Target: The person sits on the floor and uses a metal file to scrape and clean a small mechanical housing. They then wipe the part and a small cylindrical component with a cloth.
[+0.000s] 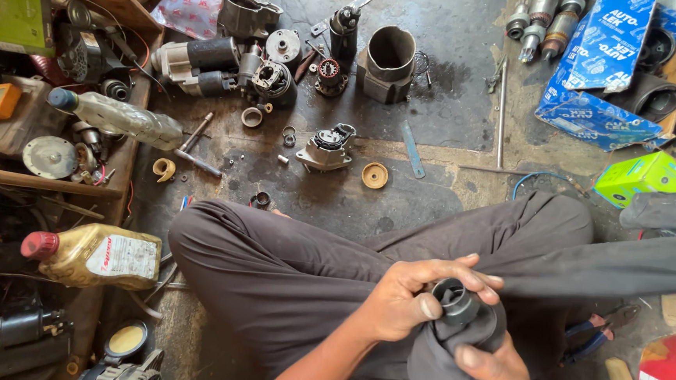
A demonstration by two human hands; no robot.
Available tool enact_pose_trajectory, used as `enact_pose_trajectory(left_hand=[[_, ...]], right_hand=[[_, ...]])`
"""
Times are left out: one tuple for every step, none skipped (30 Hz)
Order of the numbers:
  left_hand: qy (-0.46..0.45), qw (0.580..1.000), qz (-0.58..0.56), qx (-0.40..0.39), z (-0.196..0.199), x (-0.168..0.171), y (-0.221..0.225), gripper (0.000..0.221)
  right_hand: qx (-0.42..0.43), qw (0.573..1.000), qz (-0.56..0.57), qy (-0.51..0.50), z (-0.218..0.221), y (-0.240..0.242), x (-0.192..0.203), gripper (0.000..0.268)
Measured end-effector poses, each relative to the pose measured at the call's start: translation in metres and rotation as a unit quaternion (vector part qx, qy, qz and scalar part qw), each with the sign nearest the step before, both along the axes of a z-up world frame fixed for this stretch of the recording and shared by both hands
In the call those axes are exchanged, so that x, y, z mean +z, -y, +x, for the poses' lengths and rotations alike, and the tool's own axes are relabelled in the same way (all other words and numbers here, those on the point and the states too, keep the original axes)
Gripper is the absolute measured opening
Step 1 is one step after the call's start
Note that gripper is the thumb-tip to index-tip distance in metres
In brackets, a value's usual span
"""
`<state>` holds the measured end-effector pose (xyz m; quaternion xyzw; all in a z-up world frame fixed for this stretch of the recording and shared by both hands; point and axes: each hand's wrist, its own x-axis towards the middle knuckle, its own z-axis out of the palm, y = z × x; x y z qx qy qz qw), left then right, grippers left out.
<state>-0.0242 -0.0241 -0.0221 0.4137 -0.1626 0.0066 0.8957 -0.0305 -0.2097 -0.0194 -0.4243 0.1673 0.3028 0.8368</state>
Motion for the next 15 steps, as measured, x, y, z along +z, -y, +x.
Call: enact_pose_trajectory(left_hand=[[-0.005, 1.0, 0.002, 0.002, 0.001, -0.001, 0.0, 0.052], [-0.012, 1.0, 0.003, 0.004, 0.001, -0.002, 0.001, 0.053], [-0.018, 1.0, 0.004, 0.005, 0.0, -0.002, 0.003, 0.054], [-0.022, 0.999, 0.029, 0.032, -0.002, -0.002, 0.004, 0.054], [-0.027, 0.996, 0.054, 0.059, -0.004, -0.001, 0.005, 0.055], [-0.031, 0.993, 0.079, 0.085, -0.007, 0.0, 0.004, 0.055], [-0.024, 0.993, 0.084, 0.076, -0.007, 0.001, 0.004, 0.055], [-0.018, 0.993, 0.09, 0.072, -0.008, 0.002, 0.002, 0.055], [-0.012, 0.993, 0.096, 0.067, -0.009, 0.002, 0.0, 0.056], [-0.004, 0.993, 0.103, 0.061, -0.007, 0.003, -0.002, 0.054], [0.003, 0.992, 0.11, 0.055, -0.006, 0.003, -0.005, 0.053], [0.012, 0.992, 0.116, 0.047, -0.003, 0.003, -0.007, 0.052], [0.018, 0.993, 0.113, 0.038, 0.0, 0.003, -0.008, 0.052], [0.021, 0.993, 0.109, 0.029, 0.002, 0.003, -0.008, 0.053], [0.02, 0.994, 0.105, 0.023, 0.002, 0.002, -0.008, 0.054]], right_hand=[[-0.017, 0.999, -0.025, -0.028, 0.003, -0.001, -0.001, 0.055], [-0.035, 0.996, -0.053, -0.057, 0.006, -0.001, -0.002, 0.056], [-0.004, 0.971, -0.156, 0.18, 0.01, -0.003, -0.003, 0.045], [0.024, 0.88, -0.251, 0.404, 0.015, -0.008, -0.006, 0.036], [0.05, 0.728, -0.331, 0.599, 0.02, -0.011, -0.008, 0.026], [0.039, 0.697, -0.36, 0.619, 0.024, -0.013, -0.008, 0.027], [0.028, 0.665, -0.389, 0.637, 0.026, -0.015, -0.008, 0.028], [0.018, 0.632, -0.413, 0.655, 0.027, -0.016, -0.006, 0.029], [0.035, 0.652, -0.386, 0.652, 0.026, -0.017, -0.003, 0.028], [0.05, 0.671, -0.357, 0.648, 0.023, -0.018, 0.0, 0.027], [0.065, 0.689, -0.329, 0.643, 0.019, -0.017, 0.004, 0.027], [0.095, 0.8, -0.266, 0.529, 0.016, -0.015, 0.008, 0.035], [0.121, 0.888, -0.196, 0.398, 0.014, -0.011, 0.011, 0.043], [0.144, 0.949, -0.121, 0.254, 0.012, -0.008, 0.013, 0.051], [0.134, 0.973, -0.11, 0.152, 0.011, -0.006, 0.011, 0.05]])
